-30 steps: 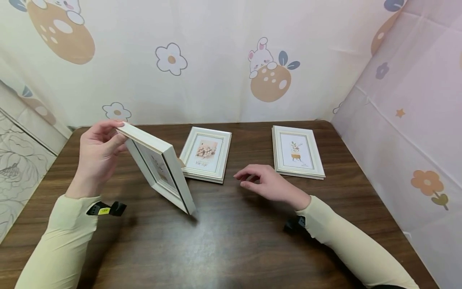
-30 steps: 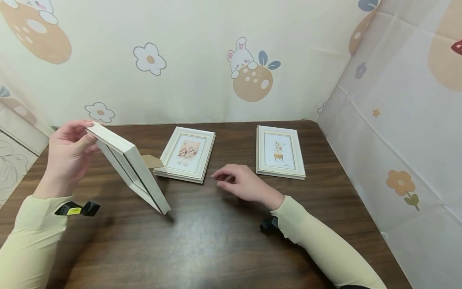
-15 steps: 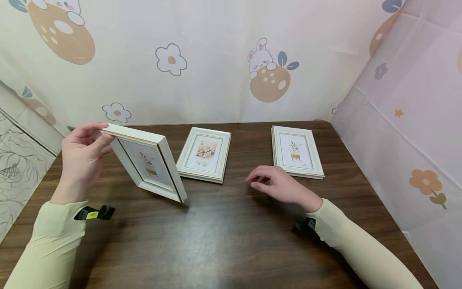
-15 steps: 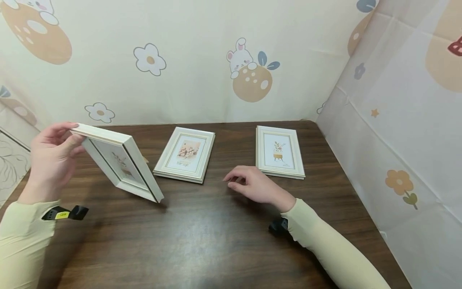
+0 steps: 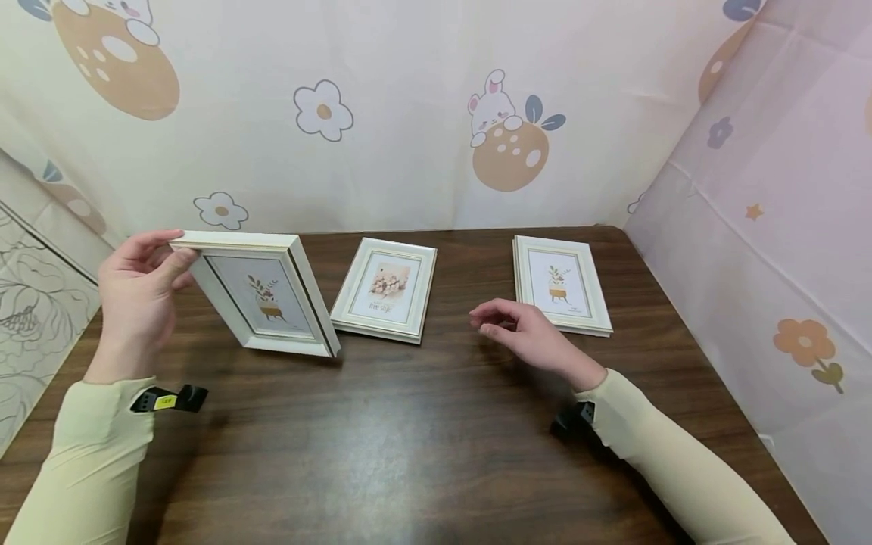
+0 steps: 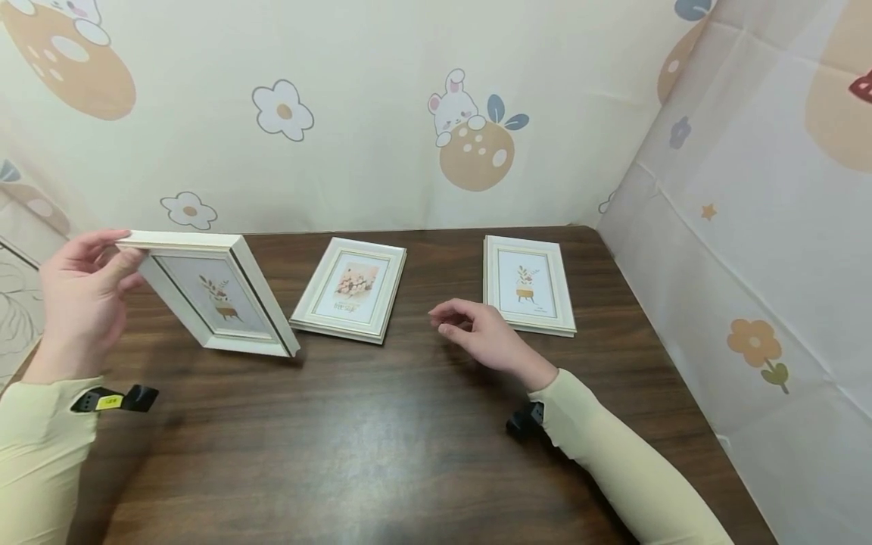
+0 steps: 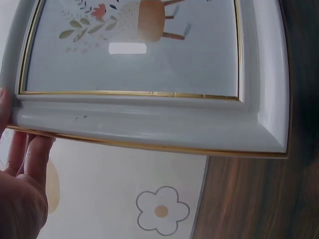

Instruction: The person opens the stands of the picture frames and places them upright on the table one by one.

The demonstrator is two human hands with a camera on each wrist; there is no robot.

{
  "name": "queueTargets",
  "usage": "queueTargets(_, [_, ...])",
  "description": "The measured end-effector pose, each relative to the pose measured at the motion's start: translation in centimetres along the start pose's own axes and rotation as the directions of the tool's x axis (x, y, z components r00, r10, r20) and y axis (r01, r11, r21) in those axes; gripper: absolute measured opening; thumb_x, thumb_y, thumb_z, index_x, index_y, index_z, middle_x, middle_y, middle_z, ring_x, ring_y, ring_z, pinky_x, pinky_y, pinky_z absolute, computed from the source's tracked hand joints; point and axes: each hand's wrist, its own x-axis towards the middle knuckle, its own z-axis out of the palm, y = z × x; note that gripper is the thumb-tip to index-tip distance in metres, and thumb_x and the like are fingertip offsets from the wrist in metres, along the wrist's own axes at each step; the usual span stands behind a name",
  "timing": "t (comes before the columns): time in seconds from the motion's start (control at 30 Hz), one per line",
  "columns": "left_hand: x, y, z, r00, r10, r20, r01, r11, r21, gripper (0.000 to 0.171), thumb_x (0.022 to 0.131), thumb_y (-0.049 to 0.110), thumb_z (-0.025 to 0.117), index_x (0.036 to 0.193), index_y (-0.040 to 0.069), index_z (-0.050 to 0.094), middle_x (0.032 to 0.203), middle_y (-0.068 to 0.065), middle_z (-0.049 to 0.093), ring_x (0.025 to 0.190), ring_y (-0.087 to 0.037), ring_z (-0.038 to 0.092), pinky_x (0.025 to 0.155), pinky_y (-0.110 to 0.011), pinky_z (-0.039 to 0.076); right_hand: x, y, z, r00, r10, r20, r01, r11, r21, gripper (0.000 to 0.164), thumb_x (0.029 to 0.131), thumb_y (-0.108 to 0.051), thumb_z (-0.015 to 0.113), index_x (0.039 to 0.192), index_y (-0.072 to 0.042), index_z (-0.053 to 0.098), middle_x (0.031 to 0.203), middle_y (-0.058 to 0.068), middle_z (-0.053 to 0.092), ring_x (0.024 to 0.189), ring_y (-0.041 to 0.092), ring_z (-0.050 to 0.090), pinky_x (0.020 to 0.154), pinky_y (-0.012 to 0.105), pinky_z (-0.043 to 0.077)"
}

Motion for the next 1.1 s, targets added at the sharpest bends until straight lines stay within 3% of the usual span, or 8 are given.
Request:
queueTargets(0.23, [0.6, 0.1, -0.6, 0.996, -0.021, -0.083, 0.025, 0.999, 0.04, 0.032, 0.08, -0.017, 0.072, 0.111, -0.016, 0.064, 0.094, -0.013, 0.07, 0.079, -0.016, 0.071, 0.058, -0.021, 0.057, 0.9, 0.4, -0.2, 0.999, 0.051, -0.007, -0.051, 0.995, 0.084, 0.03, 0.1, -0.01, 0.061, 0.128, -0.002, 0.059, 0.111, 0.017, 0.069, 0.097, 0.022, 0.066, 0.08, 0.031, 0.054])
queueTargets(0.47, [0.9, 0.4, -1.2, 0.989, -0.044, -0.138, 0.054, 0.996, 0.069, 0.041, 0.073, -0.009, 0.083, 0.111, -0.013, 0.066, 0.097, -0.011, 0.07, 0.08, -0.016, 0.069, 0.056, -0.019, 0.055, 1.1, 0.7, -0.3, 0.996, 0.088, 0.008, -0.088, 0.987, 0.136, 0.033, 0.101, -0.009, 0.058, 0.133, -0.001, 0.055, 0.113, 0.021, 0.067, 0.099, 0.026, 0.067, 0.085, 0.051, 0.054])
queueTargets(0.57, [1.0, 0.5, -1.4, 0.985, -0.052, -0.163, 0.065, 0.995, 0.072, 0.04, 0.073, -0.009, 0.083, 0.109, -0.011, 0.068, 0.1, -0.012, 0.066, 0.083, -0.015, 0.069, 0.055, -0.018, 0.054, 1.0, 0.7, -0.4, 0.996, 0.085, 0.01, -0.086, 0.985, 0.149, 0.033, 0.101, -0.008, 0.058, 0.133, 0.0, 0.054, 0.113, 0.021, 0.066, 0.099, 0.029, 0.066, 0.086, 0.054, 0.054])
queueTargets(0.8, [1.3, 0.6, -1.9, 0.969, -0.067, -0.239, 0.094, 0.99, 0.106, 0.042, 0.073, -0.006, 0.084, 0.112, -0.009, 0.068, 0.106, -0.012, 0.057, 0.091, -0.015, 0.068, 0.057, -0.018, 0.055, 0.8, 0.8, -0.4, 0.997, 0.079, 0.016, -0.08, 0.985, 0.153, 0.034, 0.101, -0.006, 0.057, 0.134, 0.001, 0.053, 0.113, 0.022, 0.066, 0.1, 0.033, 0.066, 0.084, 0.052, 0.055])
queueTargets(1.1, [1.5, 0.5, -1.7, 0.95, -0.063, -0.306, 0.107, 0.986, 0.131, 0.043, 0.072, -0.003, 0.085, 0.112, -0.006, 0.069, 0.105, -0.011, 0.057, 0.087, -0.014, 0.067, 0.057, -0.019, 0.055, 0.3, 0.6, -0.6, 0.995, 0.093, 0.025, -0.095, 0.986, 0.136, 0.033, 0.101, -0.006, 0.056, 0.133, 0.001, 0.053, 0.113, 0.02, 0.067, 0.099, 0.033, 0.066, 0.083, 0.051, 0.055])
